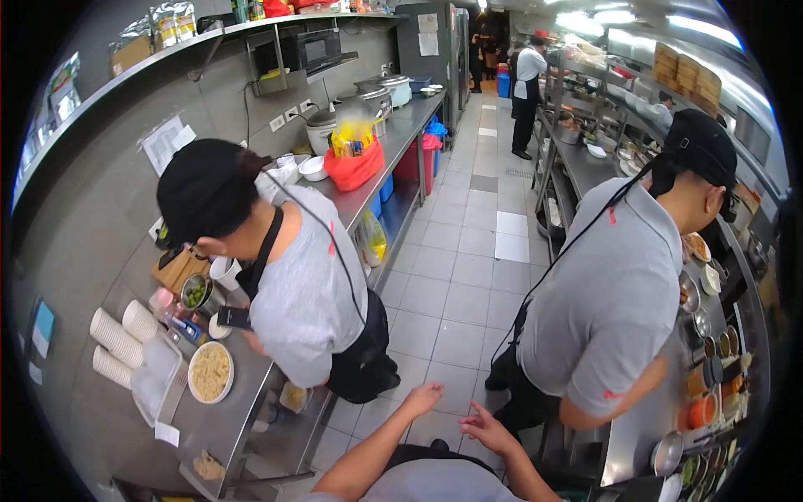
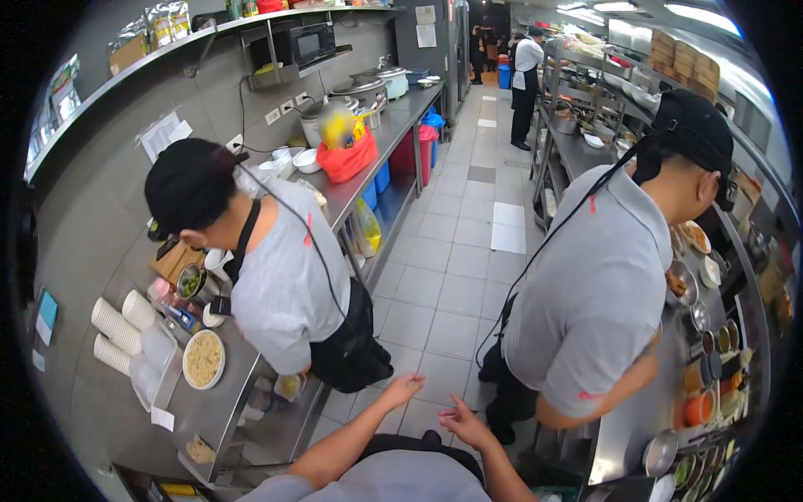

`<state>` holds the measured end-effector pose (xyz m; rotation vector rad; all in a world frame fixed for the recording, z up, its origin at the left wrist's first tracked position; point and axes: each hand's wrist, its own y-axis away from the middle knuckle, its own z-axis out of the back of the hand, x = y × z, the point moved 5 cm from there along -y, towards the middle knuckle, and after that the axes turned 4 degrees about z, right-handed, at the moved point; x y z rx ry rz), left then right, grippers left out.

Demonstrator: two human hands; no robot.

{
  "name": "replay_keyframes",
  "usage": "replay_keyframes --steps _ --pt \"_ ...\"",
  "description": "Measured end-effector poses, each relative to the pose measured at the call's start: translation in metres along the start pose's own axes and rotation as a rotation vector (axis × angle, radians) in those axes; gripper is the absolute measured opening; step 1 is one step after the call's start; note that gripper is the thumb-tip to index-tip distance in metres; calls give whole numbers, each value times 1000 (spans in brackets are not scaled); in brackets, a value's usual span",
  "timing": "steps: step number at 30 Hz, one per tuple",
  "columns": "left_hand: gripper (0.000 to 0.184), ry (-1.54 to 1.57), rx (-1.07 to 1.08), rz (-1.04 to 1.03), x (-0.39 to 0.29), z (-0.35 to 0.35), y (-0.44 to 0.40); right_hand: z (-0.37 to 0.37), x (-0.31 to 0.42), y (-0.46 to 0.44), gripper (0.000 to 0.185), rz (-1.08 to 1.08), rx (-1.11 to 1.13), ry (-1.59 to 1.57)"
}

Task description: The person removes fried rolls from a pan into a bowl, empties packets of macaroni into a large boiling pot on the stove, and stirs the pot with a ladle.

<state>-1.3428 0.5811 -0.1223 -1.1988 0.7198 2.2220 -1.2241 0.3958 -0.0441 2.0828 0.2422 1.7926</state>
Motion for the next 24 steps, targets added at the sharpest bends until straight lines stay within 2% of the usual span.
replay_keyframes --steps 2,3,4,6,7,8,9,10,11,12,13,14,15,16,18,19,20,21,22,24 --pt "34 -25 -157 -34 -35 26 -64 10 22 -13 73 23 48 -26" --pt "33 86 -212 -1 -37 31 -105 17 22 -21 73 21 43 -29" --pt "33 198 -264 31 -37 39 -146 22 15 -28 70 -1 48 -36" --pt "38 330 -386 77 -84 80 -207 34 25 -44 68 -30 45 -40" --pt "37 263 -487 89 -104 105 -236 35 42 -49 64 -2 47 -115" --pt "35 414 -500 125 -103 125 -282 35 60 -54 60 22 48 -190" --pt "34 373 -650 124 -119 158 -308 36 80 -62 53 82 43 -198" --pt "33 366 -729 124 -82 186 -383 40 95 -70 53 75 35 -191" --pt "31 437 -775 -12 -67 221 -440 46 114 -80 53 152 29 -228" --pt "30 299 -826 -62 -61 262 -483 52 135 -90 53 228 24 -264" --pt "31 152 -943 -106 -96 302 -483 57 157 -98 52 280 -34 -323" --pt "36 -36 -1051 -43 -118 337 -484 61 169 -107 52 278 -41 -315" --pt "41 -56 -1020 42 -111 371 -506 66 175 -113 55 295 -102 -264" --pt "44 -150 -995 38 -106 400 -522 71 183 -117 59 307 -161 -219" --pt "47 -294 -948 70 -111 445 -536 73 224 -132 64 268 -124 -319" --pt "48 -339 -927 112 -114 460 -536 78 233 -141 64 271 -188 -324" --pt "48 -344 -923 116 -102 472 -547 84 237 -150 63 270 -249 -327" --pt "51 -370 -925 147 -89 484 -554 95 218 -169 63 129 -283 -439" --pt "54 -398 -928 179 -77 492 -560 102 210 -173 63 121 -279 -447" --pt "56 -445 -887 258 -68 496 -563 105 248 -180 62 435 -267 -302"
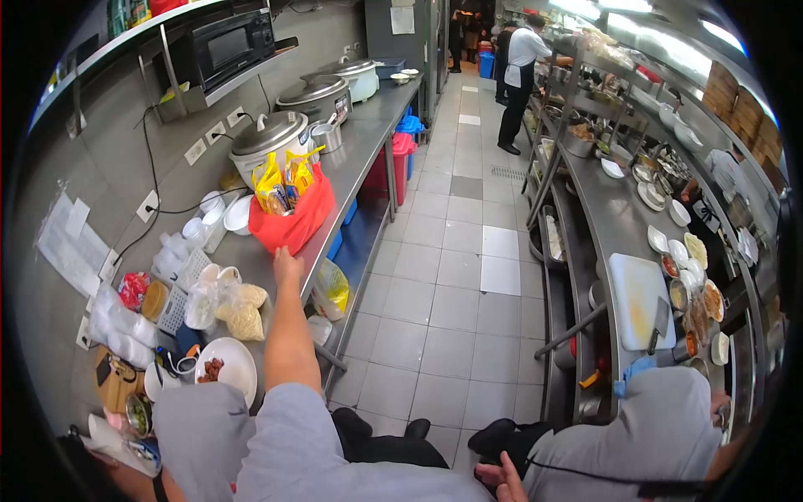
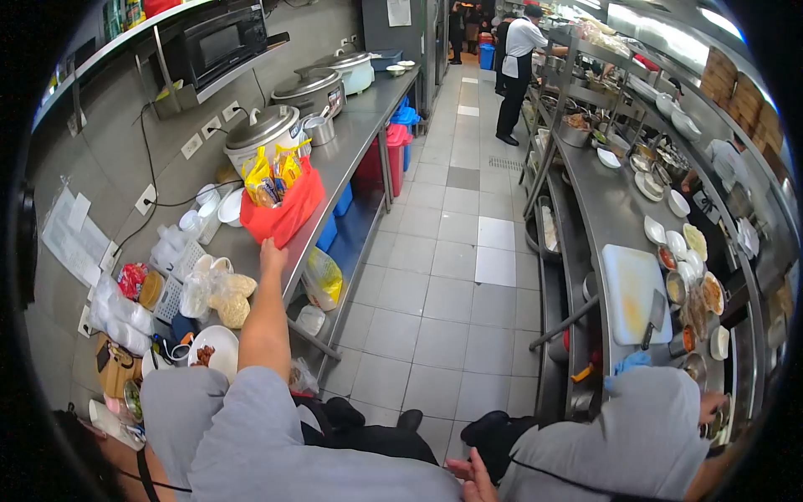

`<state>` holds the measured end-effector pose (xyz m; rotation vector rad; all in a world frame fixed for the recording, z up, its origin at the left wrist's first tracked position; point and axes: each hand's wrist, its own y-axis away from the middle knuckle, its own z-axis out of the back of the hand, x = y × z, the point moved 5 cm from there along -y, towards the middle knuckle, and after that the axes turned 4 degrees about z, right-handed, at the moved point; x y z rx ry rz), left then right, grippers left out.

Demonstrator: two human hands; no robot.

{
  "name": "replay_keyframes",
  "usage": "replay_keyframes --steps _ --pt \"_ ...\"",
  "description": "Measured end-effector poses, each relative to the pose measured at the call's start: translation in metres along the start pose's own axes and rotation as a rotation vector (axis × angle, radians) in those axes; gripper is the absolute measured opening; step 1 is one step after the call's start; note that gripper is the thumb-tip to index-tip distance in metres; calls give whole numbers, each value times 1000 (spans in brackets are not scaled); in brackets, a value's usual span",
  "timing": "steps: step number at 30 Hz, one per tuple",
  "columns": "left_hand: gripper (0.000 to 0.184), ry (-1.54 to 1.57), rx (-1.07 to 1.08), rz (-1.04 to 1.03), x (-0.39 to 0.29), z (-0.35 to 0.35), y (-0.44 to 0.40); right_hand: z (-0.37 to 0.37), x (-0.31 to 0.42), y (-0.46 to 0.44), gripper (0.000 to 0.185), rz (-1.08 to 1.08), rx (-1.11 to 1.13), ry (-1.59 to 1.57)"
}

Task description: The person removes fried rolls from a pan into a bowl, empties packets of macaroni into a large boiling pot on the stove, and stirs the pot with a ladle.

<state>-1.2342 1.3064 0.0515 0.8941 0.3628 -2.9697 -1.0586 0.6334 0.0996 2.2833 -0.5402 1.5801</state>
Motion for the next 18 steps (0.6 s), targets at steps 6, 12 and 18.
replay_keyframes --steps 6,12,18 --pt "61 -140 10 -53 -18 12 -22 5 19 -19 52 -67 -302 4" --pt "55 -230 -108 -220 -51 -3 -59 34 17 -77 51 -134 -400 119" --pt "14 -324 -320 -257 -10 -54 -42 21 14 -233 48 -193 -344 208"
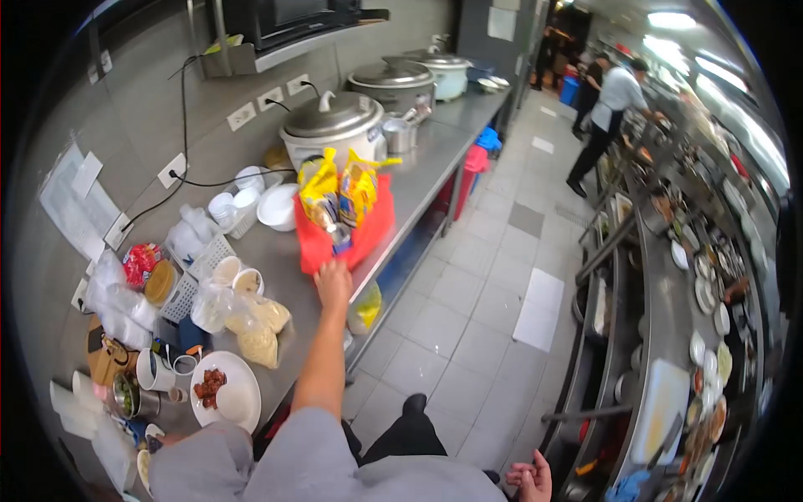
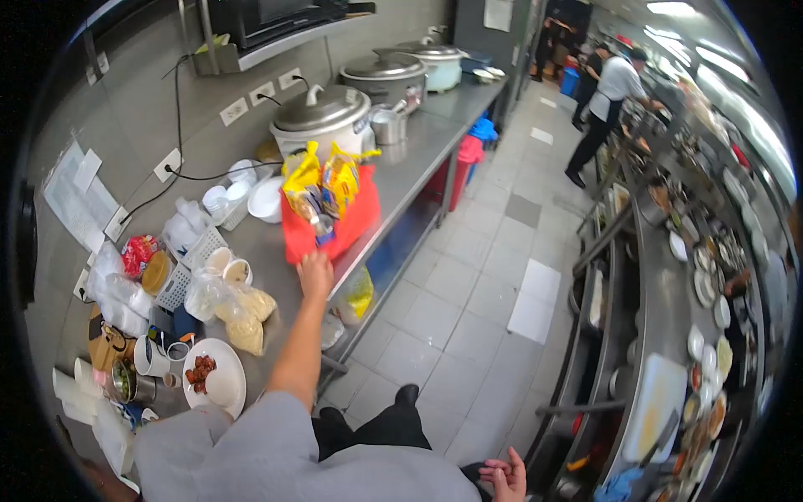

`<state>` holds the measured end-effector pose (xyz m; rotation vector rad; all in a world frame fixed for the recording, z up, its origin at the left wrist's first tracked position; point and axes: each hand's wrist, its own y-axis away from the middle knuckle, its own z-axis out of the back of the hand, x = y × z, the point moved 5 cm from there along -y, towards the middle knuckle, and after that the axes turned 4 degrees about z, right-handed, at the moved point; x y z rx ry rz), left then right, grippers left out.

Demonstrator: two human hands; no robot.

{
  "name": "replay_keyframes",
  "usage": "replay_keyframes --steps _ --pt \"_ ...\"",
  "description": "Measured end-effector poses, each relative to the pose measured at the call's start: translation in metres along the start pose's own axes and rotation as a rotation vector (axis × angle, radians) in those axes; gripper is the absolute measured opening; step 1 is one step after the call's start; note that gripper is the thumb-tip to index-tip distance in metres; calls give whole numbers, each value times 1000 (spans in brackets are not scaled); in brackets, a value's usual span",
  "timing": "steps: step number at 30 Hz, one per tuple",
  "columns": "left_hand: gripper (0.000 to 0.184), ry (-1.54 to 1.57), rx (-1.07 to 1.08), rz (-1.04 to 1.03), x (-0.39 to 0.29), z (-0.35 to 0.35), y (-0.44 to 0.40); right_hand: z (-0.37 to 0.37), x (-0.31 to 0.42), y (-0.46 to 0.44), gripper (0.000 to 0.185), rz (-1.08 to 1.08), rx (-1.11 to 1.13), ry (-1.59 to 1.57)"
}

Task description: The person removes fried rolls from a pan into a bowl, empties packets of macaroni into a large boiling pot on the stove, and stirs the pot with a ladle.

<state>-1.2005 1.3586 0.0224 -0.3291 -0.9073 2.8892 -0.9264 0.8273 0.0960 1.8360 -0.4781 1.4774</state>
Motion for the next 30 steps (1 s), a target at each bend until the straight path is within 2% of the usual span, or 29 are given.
replay_keyframes --steps 2,4,6,8,10,11,13,14,16,17,19,20,22,23,28,30 --pt "14 92 18 98 23 -24 28 -31 15 -47 49 -43 195 131" --pt "15 115 153 230 36 -32 44 -55 19 -97 50 -1 272 196" --pt "18 138 157 268 40 -30 38 -96 30 -144 54 31 476 216" --pt "21 169 162 294 38 -20 28 -131 39 -179 57 28 520 174" --pt "25 447 157 406 35 1 13 -173 53 -204 65 114 712 298" --pt "25 440 144 412 38 6 4 -189 55 -221 65 119 726 296" --pt "25 472 -123 349 44 27 -10 -224 59 -249 79 248 871 368" --pt "25 460 -134 358 40 41 -22 -243 65 -264 79 250 889 366" --pt "36 776 -136 571 39 62 -53 -289 84 -286 89 355 1009 330" --pt "36 763 -147 579 41 59 -70 -313 94 -298 91 403 1042 302" --pt "53 879 -195 533 46 48 -100 -361 117 -316 94 498 1102 233" --pt "53 861 -204 539 45 44 -112 -382 127 -324 95 550 1129 193" --pt "69 1258 -206 436 34 30 -140 -420 129 -353 98 559 1155 227" --pt "74 1272 -105 565 43 6 -144 -439 129 -370 101 574 1159 268" --pt "75 1238 -279 572 42 -17 -159 -521 117 -437 108 551 1237 314" --pt "72 1243 -284 609 40 -16 -158 -554 117 -450 113 853 1221 369"
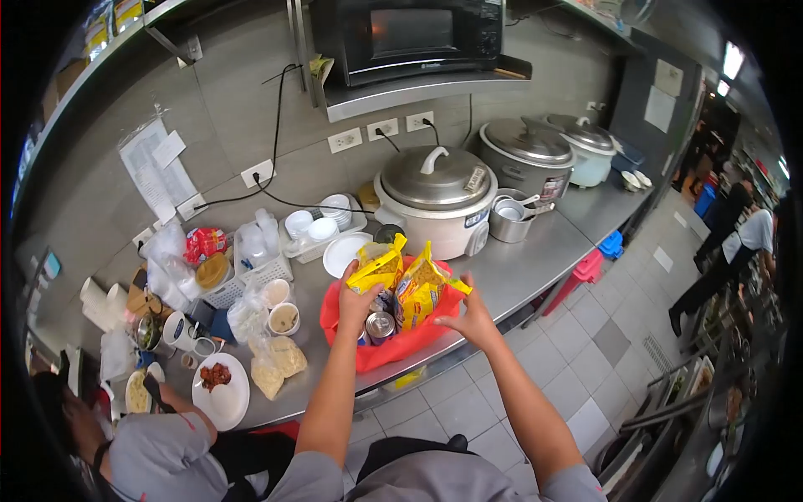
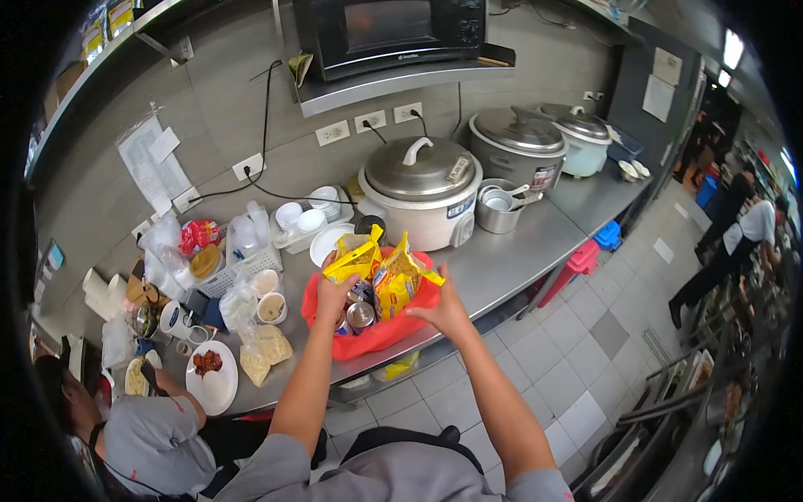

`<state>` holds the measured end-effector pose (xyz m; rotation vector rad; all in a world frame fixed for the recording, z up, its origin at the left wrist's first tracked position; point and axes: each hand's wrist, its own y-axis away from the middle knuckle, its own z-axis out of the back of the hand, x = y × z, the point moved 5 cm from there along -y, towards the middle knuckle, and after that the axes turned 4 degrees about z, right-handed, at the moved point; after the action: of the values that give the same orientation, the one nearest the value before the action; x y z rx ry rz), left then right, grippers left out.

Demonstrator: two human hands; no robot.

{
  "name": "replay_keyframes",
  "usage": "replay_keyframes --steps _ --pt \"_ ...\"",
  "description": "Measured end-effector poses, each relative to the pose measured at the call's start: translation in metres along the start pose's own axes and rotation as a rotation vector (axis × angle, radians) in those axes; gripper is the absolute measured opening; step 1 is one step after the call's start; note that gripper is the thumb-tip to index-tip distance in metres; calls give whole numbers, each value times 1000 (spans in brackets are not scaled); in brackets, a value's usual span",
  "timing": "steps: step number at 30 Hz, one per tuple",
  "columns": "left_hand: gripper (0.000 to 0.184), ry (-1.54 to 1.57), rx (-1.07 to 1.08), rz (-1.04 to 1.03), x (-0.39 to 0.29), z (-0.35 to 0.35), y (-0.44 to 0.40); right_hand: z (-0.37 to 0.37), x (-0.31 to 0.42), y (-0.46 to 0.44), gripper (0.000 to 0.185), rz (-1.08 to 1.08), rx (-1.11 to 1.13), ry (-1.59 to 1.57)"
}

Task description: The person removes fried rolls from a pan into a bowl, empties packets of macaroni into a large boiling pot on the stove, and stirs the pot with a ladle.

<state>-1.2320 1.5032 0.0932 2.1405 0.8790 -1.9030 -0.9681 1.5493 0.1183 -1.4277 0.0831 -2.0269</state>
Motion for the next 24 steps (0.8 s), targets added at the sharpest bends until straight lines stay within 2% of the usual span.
replay_keyframes --steps 1,3,4,5,6,7,10,11,12,14,15,18,19,20,22,24 --pt "72 -8 -20 6 3 0 -1 -2 -3 -16 121 69 49 114" --pt "55 -46 -55 -54 10 5 -2 -11 -7 -36 121 109 97 103" --pt "55 -52 -72 -46 17 9 -2 -19 -7 -42 121 153 126 104" --pt "46 -182 -162 -100 17 12 -4 -27 -12 -48 121 157 144 101" --pt "37 -310 -253 -153 16 14 -6 -33 -14 -53 117 181 117 -62" --pt "26 -310 -292 -172 20 14 -5 -38 -18 -59 114 199 89 -226" --pt "23 -266 -426 -102 10 4 0 -43 -7 -70 110 145 58 -109" --pt "21 -251 -448 -147 12 3 -2 -47 -12 -74 98 105 44 25" --pt "21 -247 -444 -139 15 7 -7 -50 -14 -76 98 98 44 31" --pt "19 -358 -395 -217 14 4 -17 -50 -6 -79 80 189 80 187" --pt "11 -273 -378 -142 16 4 -20 -44 9 -79 63 228 -36 177" --pt "13 -230 -432 -88 9 1 -21 -42 15 -89 54 365 40 315" --pt "21 -183 -457 -73 7 -1 -21 -47 16 -91 51 442 101 289" --pt "21 -186 -456 -59 11 1 -21 -50 12 -90 51 430 107 289" --pt "30 -514 -343 -234 7 -3 -25 -66 6 -89 49 465 313 202" --pt "33 -514 -360 -275 -6 -5 -30 -64 21 -97 45 509 254 189"
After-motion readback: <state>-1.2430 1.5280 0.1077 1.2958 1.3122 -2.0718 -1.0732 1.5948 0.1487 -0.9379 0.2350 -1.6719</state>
